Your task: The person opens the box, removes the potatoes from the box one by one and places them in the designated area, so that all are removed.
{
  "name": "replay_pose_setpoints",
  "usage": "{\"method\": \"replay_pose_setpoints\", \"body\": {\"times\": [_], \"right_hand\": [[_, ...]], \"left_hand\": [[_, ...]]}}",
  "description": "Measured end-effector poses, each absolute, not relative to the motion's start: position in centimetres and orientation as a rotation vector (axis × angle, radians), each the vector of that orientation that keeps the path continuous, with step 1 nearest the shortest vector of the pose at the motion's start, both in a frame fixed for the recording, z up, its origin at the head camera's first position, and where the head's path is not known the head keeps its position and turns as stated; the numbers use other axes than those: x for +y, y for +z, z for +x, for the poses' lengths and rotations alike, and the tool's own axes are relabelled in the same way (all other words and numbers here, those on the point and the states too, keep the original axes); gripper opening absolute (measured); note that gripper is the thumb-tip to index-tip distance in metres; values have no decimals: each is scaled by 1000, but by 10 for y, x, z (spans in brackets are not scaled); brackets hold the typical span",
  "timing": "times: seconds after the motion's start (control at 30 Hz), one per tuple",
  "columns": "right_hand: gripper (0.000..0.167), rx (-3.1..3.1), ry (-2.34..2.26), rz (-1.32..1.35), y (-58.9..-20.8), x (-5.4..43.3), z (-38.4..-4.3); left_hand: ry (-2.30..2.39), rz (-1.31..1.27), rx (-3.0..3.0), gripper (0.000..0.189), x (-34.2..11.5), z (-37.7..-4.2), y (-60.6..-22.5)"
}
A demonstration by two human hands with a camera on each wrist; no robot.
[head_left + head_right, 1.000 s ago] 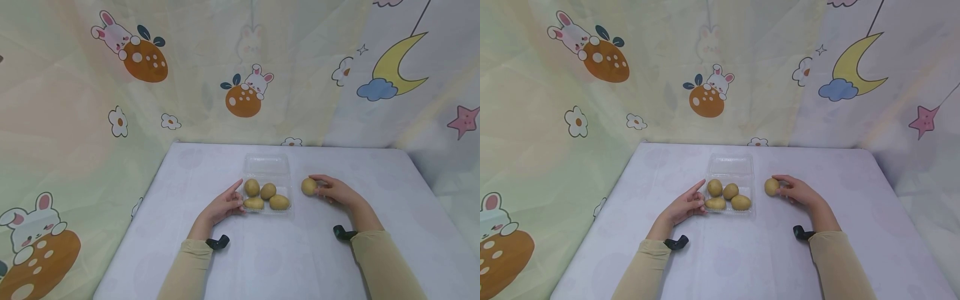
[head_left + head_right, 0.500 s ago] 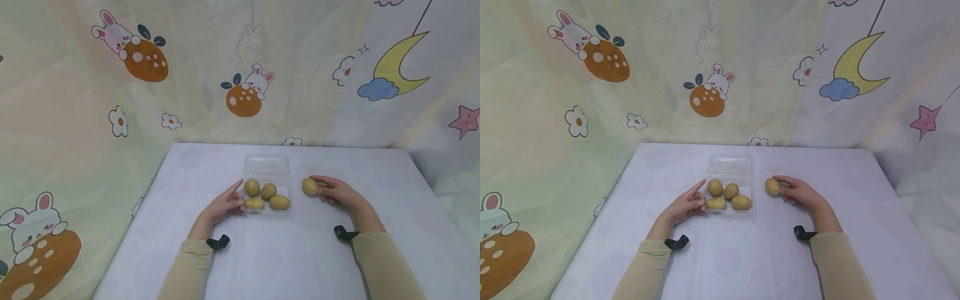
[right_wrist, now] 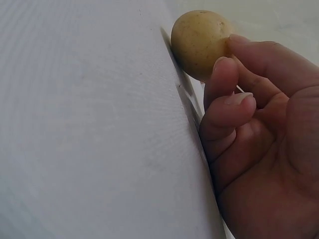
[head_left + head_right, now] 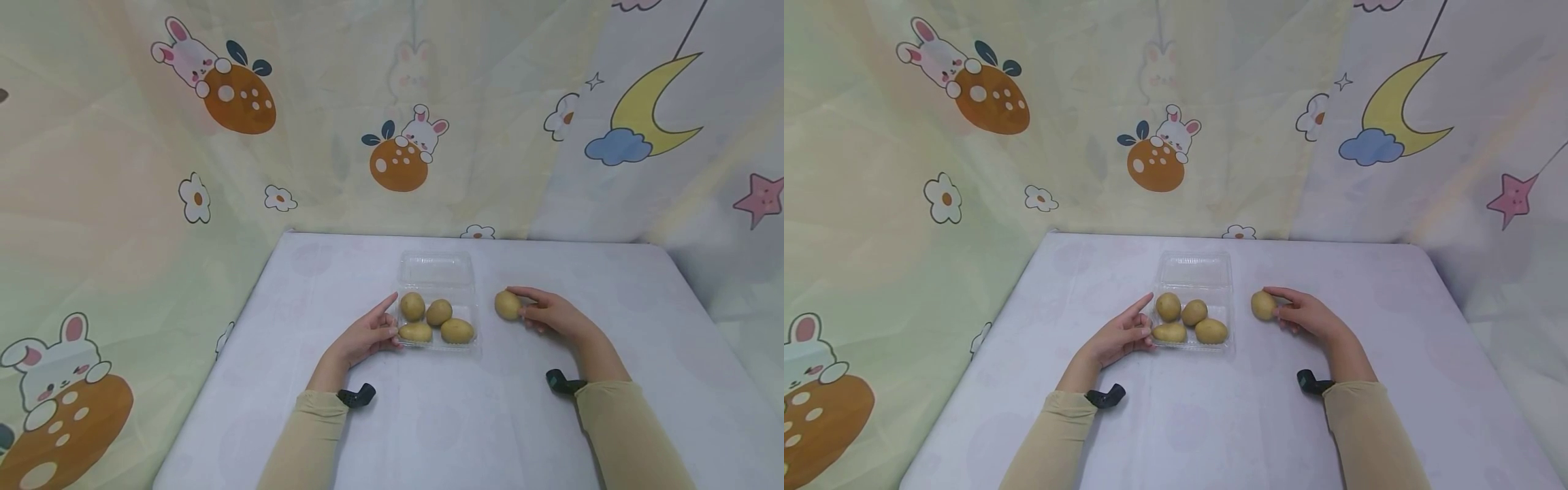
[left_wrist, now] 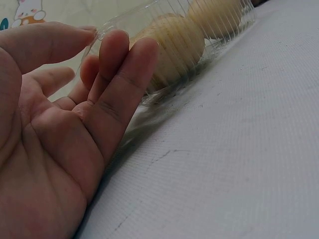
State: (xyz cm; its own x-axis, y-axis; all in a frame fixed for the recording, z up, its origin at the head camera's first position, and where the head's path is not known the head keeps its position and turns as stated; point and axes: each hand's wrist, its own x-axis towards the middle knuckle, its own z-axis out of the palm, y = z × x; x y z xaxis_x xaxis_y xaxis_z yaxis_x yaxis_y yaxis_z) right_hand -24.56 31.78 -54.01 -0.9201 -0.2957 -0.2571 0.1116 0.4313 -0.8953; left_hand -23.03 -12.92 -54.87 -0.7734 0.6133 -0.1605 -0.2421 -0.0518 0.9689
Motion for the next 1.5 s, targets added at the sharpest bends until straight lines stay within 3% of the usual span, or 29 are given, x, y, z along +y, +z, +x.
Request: {"method": "replay_pose_setpoints", "body": {"times": [0.77,1.27,1.5], "right_hand": [[53,2398,-1415,-121,-524,314,-244],[44,2415,-1368,-523,-478,290,-256],[42,2393,-1296,-556,-464,274,-260]], "left_hand": [[1884,391,1646,82,-129,-230,-548],[1885,386,1648,79,-129,-230,-548],[1886,390,1646,79,-129,-230,-548]]}}
